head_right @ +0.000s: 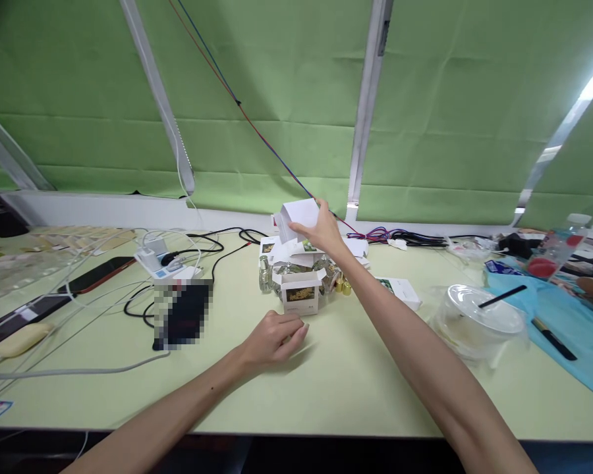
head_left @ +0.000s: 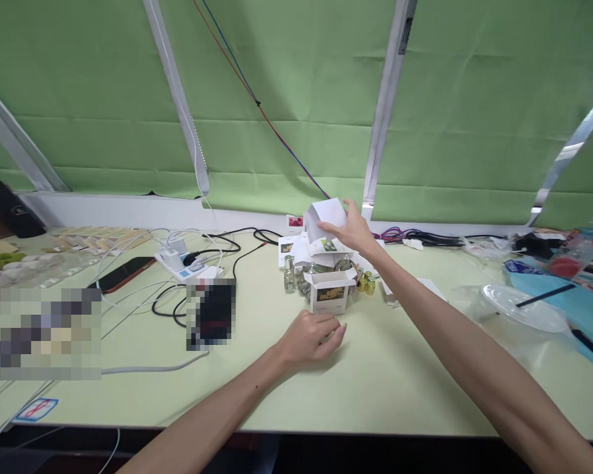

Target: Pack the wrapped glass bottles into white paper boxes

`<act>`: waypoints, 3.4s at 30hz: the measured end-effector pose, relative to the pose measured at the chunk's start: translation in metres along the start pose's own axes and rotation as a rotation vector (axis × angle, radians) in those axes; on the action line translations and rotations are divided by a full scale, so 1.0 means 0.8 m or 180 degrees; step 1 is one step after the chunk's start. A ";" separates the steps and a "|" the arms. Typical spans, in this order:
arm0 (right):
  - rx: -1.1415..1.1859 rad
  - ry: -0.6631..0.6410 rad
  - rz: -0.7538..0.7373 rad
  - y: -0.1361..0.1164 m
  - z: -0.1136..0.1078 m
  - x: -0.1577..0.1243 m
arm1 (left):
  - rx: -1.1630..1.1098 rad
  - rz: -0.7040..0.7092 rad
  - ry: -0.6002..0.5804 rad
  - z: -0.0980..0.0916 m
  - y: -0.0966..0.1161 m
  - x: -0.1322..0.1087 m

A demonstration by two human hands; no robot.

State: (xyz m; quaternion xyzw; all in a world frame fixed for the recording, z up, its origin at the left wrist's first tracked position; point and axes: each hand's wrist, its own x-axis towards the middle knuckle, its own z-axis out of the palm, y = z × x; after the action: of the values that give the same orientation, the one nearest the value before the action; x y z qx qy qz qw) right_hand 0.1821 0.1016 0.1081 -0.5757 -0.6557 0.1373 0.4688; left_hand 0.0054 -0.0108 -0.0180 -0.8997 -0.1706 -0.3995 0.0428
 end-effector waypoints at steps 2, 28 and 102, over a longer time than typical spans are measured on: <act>0.0474 0.0138 -0.0210 -0.007 -0.007 -0.013 | -0.0008 -0.0014 0.0001 0.000 0.000 -0.001; 0.2418 0.0742 0.0047 0.110 -0.030 -0.138 | -0.0445 -0.0627 -0.0282 -0.002 -0.002 0.000; 0.0754 0.0006 -0.2457 0.059 -0.038 -0.207 | 0.0239 0.0030 0.1055 -0.013 0.004 0.026</act>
State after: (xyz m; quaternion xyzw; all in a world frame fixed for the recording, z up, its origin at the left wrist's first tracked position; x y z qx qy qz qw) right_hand 0.2180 -0.0415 0.0142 -0.2294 -0.8029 0.0253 0.5496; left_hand 0.0120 -0.0106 0.0048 -0.8200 -0.1718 -0.5356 0.1058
